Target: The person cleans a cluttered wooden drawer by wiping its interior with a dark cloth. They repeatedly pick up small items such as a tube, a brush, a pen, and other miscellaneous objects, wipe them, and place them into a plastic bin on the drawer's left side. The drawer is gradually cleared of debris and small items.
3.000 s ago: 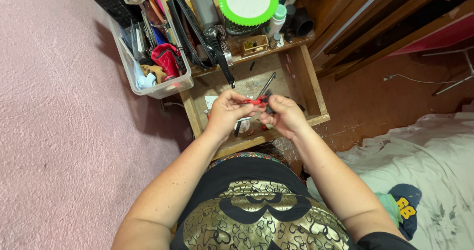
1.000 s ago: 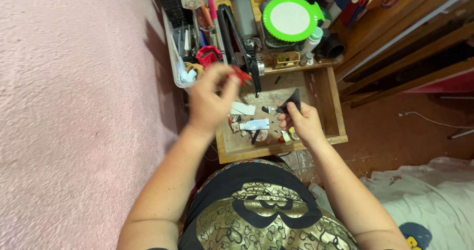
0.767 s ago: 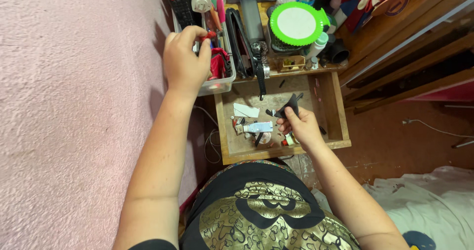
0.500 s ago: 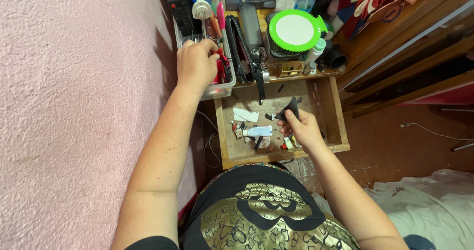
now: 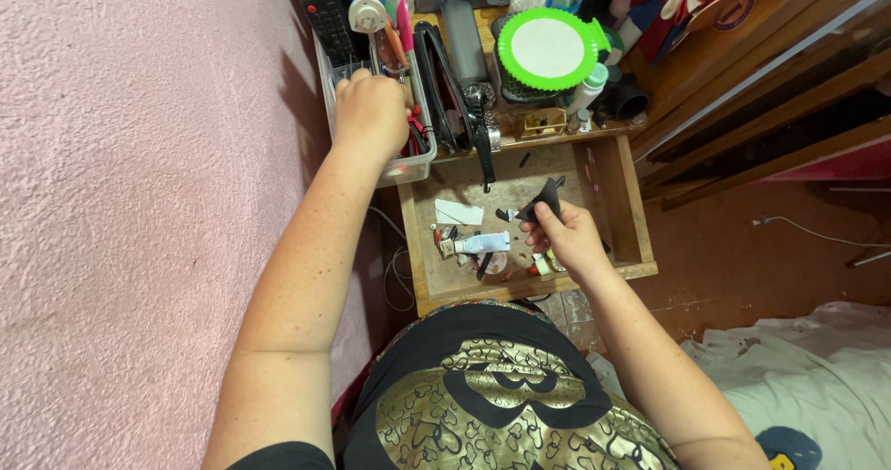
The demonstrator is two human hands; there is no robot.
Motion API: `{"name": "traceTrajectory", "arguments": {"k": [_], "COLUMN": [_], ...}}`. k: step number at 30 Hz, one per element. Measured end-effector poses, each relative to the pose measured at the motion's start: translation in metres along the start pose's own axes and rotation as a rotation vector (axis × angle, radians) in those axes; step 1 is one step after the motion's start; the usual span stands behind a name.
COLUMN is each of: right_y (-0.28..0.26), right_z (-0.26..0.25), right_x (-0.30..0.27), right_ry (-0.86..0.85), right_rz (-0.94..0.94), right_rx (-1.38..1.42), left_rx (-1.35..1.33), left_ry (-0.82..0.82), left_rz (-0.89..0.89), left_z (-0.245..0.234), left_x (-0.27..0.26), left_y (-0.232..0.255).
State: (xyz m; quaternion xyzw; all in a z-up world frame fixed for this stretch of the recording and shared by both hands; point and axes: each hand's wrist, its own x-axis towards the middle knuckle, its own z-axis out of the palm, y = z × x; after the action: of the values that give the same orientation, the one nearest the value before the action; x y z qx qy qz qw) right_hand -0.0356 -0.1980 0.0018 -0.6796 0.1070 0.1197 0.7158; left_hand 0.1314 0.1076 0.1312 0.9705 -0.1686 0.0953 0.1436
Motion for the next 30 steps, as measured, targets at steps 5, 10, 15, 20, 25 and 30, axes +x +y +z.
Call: {"name": "traceTrajectory", "arguments": {"k": [5,10,15,20,25,30], "right_y": [0.003,0.008,0.001,0.009,0.026,0.054], "right_z": [-0.005,-0.024,-0.044,-0.068,-0.097,-0.104], "right_x": [-0.001,0.005,-0.003,-0.01,-0.011,0.008], "right_ry": [0.015,0.085,0.192,0.317,0.364,0.206], "right_rz": [-0.007,-0.041,-0.044,-0.058,0.072,0.195], "right_rx": [0.01,-0.019,-0.031,-0.058,-0.305,-0.977], "left_rx": [0.078,0.222,0.223,-0.027,-0.49,-0.601], "left_ry": [-0.048,-0.135,-0.148,0.169,0.157,-0.399], "left_rz": [-0.007,-0.003,0.015,0.077,0.296,0.17], "left_z": [0.002,0.022,0.02,-0.012,-0.001,0.077], "left_x": [0.002,0.01,0.008,-0.021,-0.06,-0.102], "left_y": [0.004,0.003,0.005,0.036,0.081,0.106]}}
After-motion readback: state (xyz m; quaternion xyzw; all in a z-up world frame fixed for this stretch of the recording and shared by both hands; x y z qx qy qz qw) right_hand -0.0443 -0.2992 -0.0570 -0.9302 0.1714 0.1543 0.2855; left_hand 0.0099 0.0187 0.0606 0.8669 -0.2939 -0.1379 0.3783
